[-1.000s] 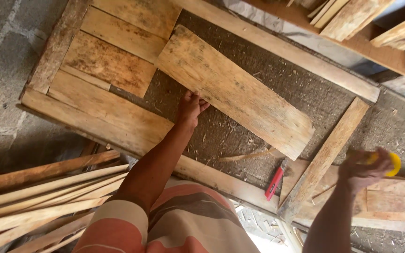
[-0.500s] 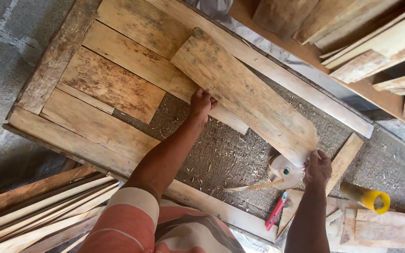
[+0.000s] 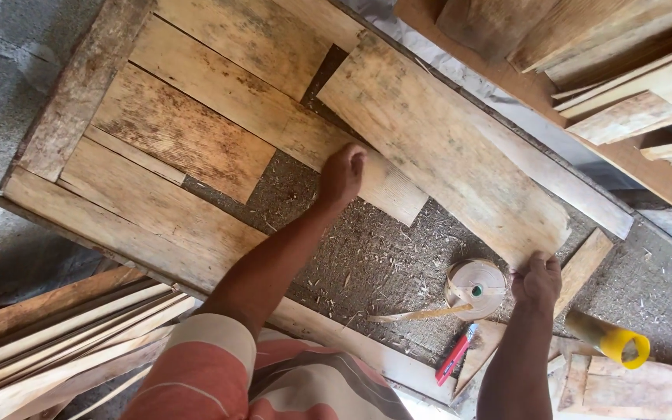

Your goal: Arranging and trimming thin wood planks on a flat surface.

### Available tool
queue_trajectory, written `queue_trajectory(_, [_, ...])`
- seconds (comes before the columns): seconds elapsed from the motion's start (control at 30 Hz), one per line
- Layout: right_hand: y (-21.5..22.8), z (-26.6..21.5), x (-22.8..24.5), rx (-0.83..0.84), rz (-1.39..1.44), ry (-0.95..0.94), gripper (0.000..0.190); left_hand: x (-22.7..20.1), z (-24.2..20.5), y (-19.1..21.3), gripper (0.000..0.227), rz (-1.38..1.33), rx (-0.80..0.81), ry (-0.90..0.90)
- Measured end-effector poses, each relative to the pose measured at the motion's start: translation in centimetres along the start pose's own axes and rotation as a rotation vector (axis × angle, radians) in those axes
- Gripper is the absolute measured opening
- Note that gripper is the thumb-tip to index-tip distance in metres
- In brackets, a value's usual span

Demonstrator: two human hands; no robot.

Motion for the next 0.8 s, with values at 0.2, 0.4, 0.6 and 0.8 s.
queue_trajectory(0.2, [-0.1, 3.4, 0.7, 0.005, -0.007, 0.008, 0.031, 2.0, 0.2, 3.0, 0.021, 0.616, -0.269, -0.828])
queue_trajectory(0.4, [-0.3, 6.0, 0.9, 0.063, 0.005, 0.019, 0.031, 1.6, 0.7, 4.4, 0.055, 0.842, -0.210, -0.808])
queue_trajectory(0.6, [-1.6, 7.3, 0.9, 0.057, -0.035, 0.030, 0.024, 2.3, 1.7, 5.0, 0.062, 0.834, -0.171, -0.819])
queue_trajectory(0.8, [-3.4, 7.7, 0.9, 0.088, -0.056, 0.031, 0.025, 2.3, 1.9, 5.7, 0.064, 0.841, -0.320, -0.701])
Point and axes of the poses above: each hand's wrist, its own z-axis towards the middle knuckle, its own y-axis out of the back of the hand, x = y × z, the point moved 1 cm from there along z, towards the middle knuckle, and after that the axes turned 5 degrees about -x, right-handed, at the moved point
